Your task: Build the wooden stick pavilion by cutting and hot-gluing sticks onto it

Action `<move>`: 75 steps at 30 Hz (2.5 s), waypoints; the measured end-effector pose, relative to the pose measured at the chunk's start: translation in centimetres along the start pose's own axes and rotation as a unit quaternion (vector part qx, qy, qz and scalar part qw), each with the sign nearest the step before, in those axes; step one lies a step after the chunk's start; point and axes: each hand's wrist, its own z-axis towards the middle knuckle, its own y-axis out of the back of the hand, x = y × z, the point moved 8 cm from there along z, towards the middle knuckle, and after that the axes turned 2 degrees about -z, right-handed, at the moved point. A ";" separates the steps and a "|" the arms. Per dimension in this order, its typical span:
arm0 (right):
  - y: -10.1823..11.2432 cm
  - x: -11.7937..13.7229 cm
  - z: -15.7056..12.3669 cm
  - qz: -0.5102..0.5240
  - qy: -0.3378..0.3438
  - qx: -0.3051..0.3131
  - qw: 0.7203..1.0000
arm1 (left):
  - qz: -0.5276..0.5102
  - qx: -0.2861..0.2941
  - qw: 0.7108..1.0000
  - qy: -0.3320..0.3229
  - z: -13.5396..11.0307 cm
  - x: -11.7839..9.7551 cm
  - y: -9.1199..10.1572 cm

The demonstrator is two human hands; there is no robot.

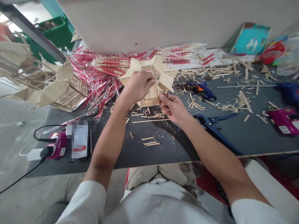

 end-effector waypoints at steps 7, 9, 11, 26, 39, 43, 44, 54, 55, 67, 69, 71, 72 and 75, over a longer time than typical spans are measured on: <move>-0.1 -0.3 0.2 0.013 -0.024 0.014 1.000 | 0.010 0.005 1.000 0.002 0.0 -0.2 0.0; -0.1 -0.5 0.2 0.025 -0.038 0.019 0.999 | 0.012 0.008 1.000 0.005 0.0 -0.2 -0.1; -0.1 -0.6 0.3 0.039 -0.051 0.023 0.998 | 0.005 0.012 1.000 0.005 0.0 -0.3 -0.2; 0.1 -1.1 0.6 0.050 -0.065 0.012 0.997 | -0.015 0.002 1.000 0.019 0.0 0.4 -0.7; 1.1 0.6 0.4 -0.096 0.085 -0.086 0.988 | -0.022 0.005 1.000 0.022 0.0 0.1 -0.5; 1.3 1.4 -0.1 -0.187 0.155 -0.123 0.962 | -0.030 0.000 0.999 0.018 0.0 -0.2 -0.4; 1.3 1.8 -0.4 -0.220 0.179 -0.132 0.950 | -0.029 -0.006 0.999 0.017 -0.1 -0.2 -0.4; 0.9 2.7 -1.7 -0.366 0.255 -0.138 0.884 | 0.007 -0.029 0.999 0.020 0.1 0.3 0.0; 0.8 2.8 -1.8 -0.367 0.259 -0.138 0.883 | 0.006 -0.032 0.999 0.021 0.1 0.3 0.0; 0.1 3.2 -1.9 -0.406 0.286 -0.120 0.860 | -0.015 -0.034 0.999 0.015 0.2 0.4 0.0; 0.2 3.3 -1.9 -0.414 0.295 -0.125 0.852 | -0.032 -0.026 0.999 0.017 0.2 0.4 -0.1; 0.2 3.3 -1.9 -0.421 0.303 -0.127 0.845 | -0.050 -0.022 0.998 0.023 0.2 0.5 -0.2; 0.2 3.3 -1.9 -0.423 0.305 -0.127 0.844 | -0.055 -0.023 0.998 0.027 0.2 0.6 -0.2; 0.1 3.4 -1.9 -0.424 0.304 -0.126 0.844 | -0.064 -0.026 0.997 0.040 0.2 0.7 -0.2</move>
